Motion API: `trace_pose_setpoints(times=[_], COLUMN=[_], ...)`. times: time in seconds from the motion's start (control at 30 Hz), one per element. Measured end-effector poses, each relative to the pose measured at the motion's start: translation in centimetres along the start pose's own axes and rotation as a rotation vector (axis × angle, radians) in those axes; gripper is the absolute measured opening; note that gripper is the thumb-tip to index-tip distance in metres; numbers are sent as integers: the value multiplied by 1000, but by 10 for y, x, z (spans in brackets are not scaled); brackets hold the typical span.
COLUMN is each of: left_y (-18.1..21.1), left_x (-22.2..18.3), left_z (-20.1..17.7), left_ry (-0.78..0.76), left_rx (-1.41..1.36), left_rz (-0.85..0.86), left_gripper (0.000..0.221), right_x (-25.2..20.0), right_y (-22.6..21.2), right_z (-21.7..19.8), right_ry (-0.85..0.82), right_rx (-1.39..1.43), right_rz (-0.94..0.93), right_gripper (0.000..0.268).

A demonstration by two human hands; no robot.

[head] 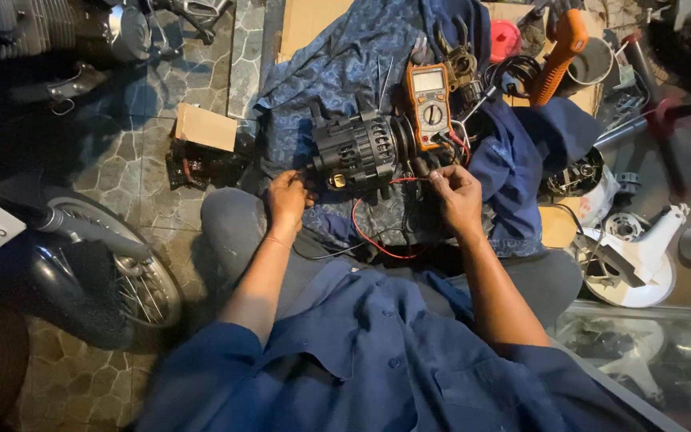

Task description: Using a digital multimeter to check the diodes and electrical continuity of an alternator

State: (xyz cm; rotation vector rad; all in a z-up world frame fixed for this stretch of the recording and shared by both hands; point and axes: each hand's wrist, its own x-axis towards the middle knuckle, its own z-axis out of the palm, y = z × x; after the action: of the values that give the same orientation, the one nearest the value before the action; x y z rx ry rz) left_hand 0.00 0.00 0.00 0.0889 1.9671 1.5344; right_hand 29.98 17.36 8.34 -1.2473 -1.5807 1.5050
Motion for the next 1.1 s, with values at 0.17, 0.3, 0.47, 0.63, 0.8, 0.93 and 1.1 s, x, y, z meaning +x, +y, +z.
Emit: trace_pose_setpoints(times=[0.17,0.3,0.47,0.63,0.8,0.93,1.1], left_y=[13,4,4,0,4,4,34], left_x=[-7,-2,-2,0,-2,0,-19], left_z=[-1,0,-2,0,-1,-2,-1], left_ry=[-2,2,6,13,-3,-11,-8], left_rx=[1,-17,14,18,-3,32,-3], left_rz=[-2,-15,-1,-2,-11,8,-5], left_gripper=[19,19,19,19,20,18,19], right_x=[-2,-2,-1,-3,1,3,-4], right_y=[-14,-9,-7,-8,-2,4,-21], right_z=[2,1,1,1,1,-1,2], right_ry=[4,10,20,24,11,8,17], right_rx=[-14,-31,-29,-28,-18,-30,-21], right_rz=[13,21,36,48,32,19,28], right_gripper=[8,9,8,8,9,11,11])
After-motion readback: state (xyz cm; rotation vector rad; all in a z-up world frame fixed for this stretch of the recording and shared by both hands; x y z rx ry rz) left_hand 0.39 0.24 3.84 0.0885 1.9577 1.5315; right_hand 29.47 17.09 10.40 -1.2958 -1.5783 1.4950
